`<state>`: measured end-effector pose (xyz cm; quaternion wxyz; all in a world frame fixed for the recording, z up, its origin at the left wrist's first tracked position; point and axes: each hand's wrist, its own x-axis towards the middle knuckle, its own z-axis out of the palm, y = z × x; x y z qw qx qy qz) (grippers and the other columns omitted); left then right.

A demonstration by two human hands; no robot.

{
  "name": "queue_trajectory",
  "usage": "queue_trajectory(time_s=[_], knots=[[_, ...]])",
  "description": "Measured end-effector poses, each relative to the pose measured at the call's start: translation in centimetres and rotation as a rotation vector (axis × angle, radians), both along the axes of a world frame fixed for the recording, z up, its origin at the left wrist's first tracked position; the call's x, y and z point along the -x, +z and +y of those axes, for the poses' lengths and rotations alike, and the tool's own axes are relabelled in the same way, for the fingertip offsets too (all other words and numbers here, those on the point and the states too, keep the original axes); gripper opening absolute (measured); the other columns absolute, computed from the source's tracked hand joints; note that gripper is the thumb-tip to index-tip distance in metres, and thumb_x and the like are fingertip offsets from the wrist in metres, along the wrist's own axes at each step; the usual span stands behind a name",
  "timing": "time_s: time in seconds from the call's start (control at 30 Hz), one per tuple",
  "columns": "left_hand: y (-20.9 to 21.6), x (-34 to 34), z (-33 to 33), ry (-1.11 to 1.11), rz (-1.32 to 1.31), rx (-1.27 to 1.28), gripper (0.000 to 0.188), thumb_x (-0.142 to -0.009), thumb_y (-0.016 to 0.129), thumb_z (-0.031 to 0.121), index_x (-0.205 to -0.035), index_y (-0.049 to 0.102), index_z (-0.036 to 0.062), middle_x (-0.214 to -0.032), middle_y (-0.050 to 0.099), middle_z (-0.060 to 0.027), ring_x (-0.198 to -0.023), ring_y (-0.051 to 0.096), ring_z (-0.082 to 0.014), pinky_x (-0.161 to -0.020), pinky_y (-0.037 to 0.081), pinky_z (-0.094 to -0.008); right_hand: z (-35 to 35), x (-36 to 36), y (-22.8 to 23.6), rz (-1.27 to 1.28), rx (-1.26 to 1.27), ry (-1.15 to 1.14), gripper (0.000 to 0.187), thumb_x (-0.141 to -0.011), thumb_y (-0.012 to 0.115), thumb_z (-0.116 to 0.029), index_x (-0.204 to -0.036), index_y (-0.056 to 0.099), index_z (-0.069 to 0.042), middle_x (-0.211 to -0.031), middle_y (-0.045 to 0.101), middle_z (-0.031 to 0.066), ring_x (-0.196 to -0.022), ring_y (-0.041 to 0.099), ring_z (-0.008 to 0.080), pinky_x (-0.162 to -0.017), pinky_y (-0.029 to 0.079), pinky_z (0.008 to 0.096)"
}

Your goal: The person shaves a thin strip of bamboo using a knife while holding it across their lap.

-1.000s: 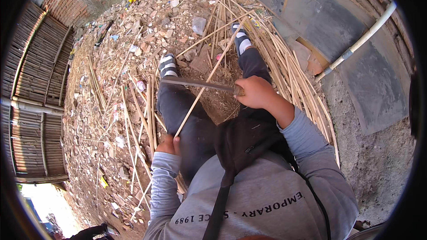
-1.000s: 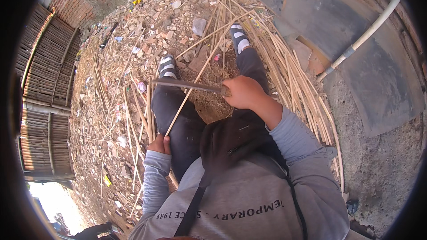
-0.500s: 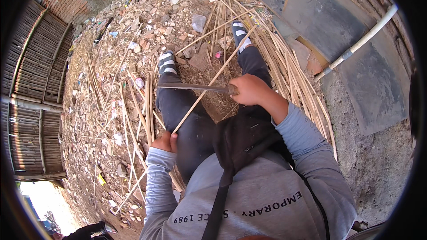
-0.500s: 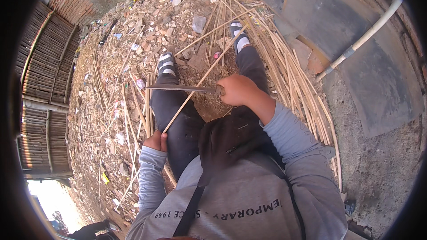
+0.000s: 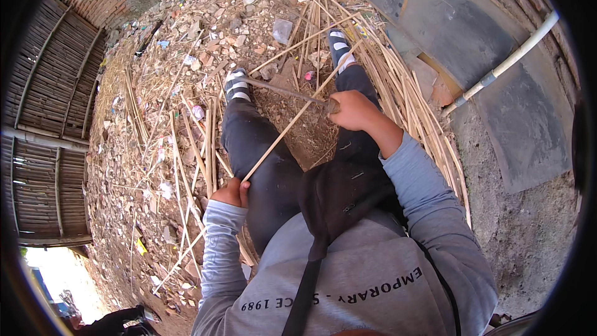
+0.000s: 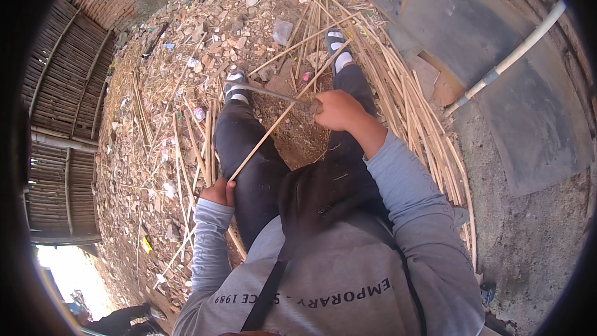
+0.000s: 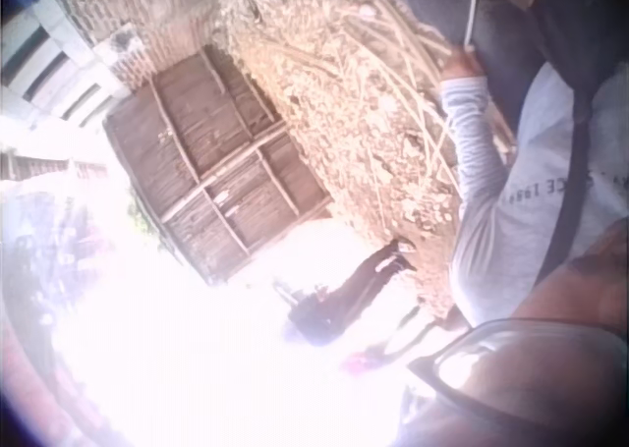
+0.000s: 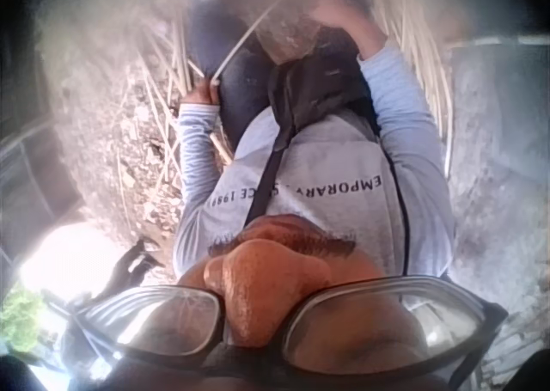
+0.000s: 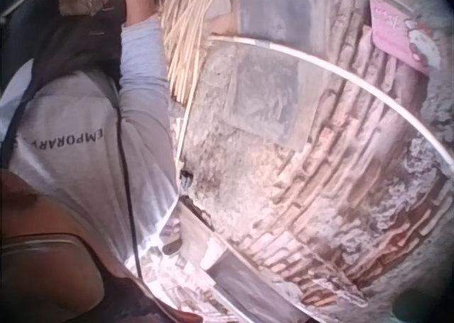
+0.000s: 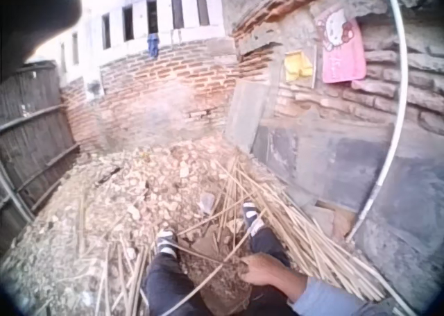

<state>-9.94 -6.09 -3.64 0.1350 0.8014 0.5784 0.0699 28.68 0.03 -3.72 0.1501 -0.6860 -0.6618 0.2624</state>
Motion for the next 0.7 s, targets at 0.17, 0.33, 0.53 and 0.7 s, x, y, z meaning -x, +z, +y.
queue_trajectory(time_s=[0.17, 0.33, 0.53, 0.7], knots=[[0.7, -0.2, 0.2, 0.028, 0.035, 0.023, 0.037, -0.103, 0.049, 0.041, -0.091, 0.057, 0.0064, -0.07, 0.064, -0.0244, -0.069, 0.063, -0.0485, -0.061, 0.049, -0.0568, 0.0, 0.3, -0.2, 0.016, -0.004, -0.097, 0.029, -0.078, 0.069, -0.023, -0.1, 0.069, -0.005, -0.095, 0.071, 0.0214, -0.096, 0.068, 0.0405, -0.084, 0.053, 0.048], [-0.3, 0.3, 0.1, 0.003, 0.009, -0.007, 0.036, -0.102, 0.052, 0.038, -0.088, 0.056, 0.006, -0.069, 0.064, -0.0245, -0.068, 0.063, -0.0487, -0.06, 0.049, -0.0567, -1.4, 1.8, 0.7, -0.03, -0.024, 0.044, 0.027, -0.078, 0.069, -0.024, -0.098, 0.069, -0.005, -0.094, 0.071, 0.0209, -0.094, 0.068, 0.0405, -0.081, 0.053, 0.0494], [0.3, -0.2, 0.0, 0.048, 0.001, 0.025, 0.032, -0.102, 0.054, 0.035, -0.089, 0.057, 0.0061, -0.071, 0.064, -0.0242, -0.067, 0.063, -0.0489, -0.06, 0.048, -0.0571, 0.1, 1.3, 0.1, -0.026, -0.081, -0.099, 0.026, -0.078, 0.069, -0.023, -0.096, 0.068, -0.005, -0.092, 0.071, 0.0199, -0.093, 0.068, 0.0408, -0.081, 0.055, 0.0481], [0.4, 0.1, -0.5, 0.032, -0.009, -0.014, 0.031, -0.102, 0.054, 0.035, -0.089, 0.057, 0.0067, -0.071, 0.064, -0.0242, -0.069, 0.064, -0.0486, -0.061, 0.049, -0.057, -1.2, 2.3, 0.5, -0.065, -0.028, -0.016, 0.023, -0.078, 0.069, -0.023, -0.095, 0.07, -0.009, -0.092, 0.071, 0.0191, -0.092, 0.069, 0.0397, -0.081, 0.054, 0.049]])
